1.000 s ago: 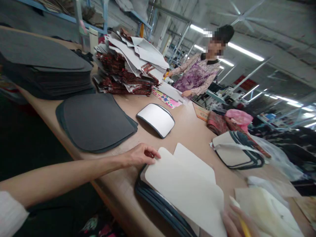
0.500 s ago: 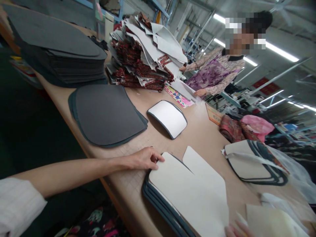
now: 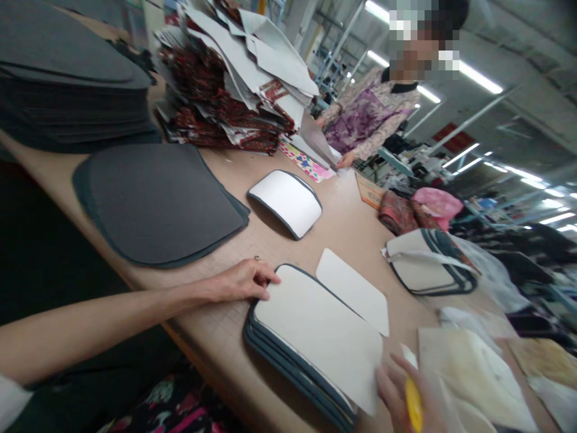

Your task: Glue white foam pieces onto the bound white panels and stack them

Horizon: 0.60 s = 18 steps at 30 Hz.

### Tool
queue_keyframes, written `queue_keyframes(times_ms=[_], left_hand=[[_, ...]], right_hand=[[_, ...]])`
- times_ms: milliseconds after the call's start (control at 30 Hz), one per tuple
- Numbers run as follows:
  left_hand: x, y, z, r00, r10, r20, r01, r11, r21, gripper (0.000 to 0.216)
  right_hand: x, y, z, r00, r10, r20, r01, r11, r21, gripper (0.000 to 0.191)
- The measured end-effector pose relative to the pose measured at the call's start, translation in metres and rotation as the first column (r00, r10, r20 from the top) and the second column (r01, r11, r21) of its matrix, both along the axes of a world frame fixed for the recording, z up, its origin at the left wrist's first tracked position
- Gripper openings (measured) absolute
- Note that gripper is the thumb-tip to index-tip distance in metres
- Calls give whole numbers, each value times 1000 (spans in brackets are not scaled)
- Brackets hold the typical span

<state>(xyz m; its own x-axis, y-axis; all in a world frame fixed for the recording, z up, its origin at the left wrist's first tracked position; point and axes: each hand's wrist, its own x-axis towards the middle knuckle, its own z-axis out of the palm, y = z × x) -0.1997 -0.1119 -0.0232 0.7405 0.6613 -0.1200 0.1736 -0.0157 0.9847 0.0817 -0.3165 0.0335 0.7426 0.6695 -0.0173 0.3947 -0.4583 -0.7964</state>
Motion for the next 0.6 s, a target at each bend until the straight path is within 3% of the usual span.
queue_keyframes(times_ms=[133, 267, 600], left_hand=[[2, 6, -3, 999, -26, -41, 27, 999, 34, 36], [6, 13, -9, 995, -68, -72, 72, 996, 51, 38], [7, 12, 9, 982, -90, -166, 101, 993, 64, 38]], right_hand=[[2, 4, -3, 992, -35, -118, 34, 999, -6, 57], [8, 6, -9, 983, 17, -181, -9, 999, 43, 51], [6, 6, -5, 990, 109, -86, -106, 994, 39, 34]])
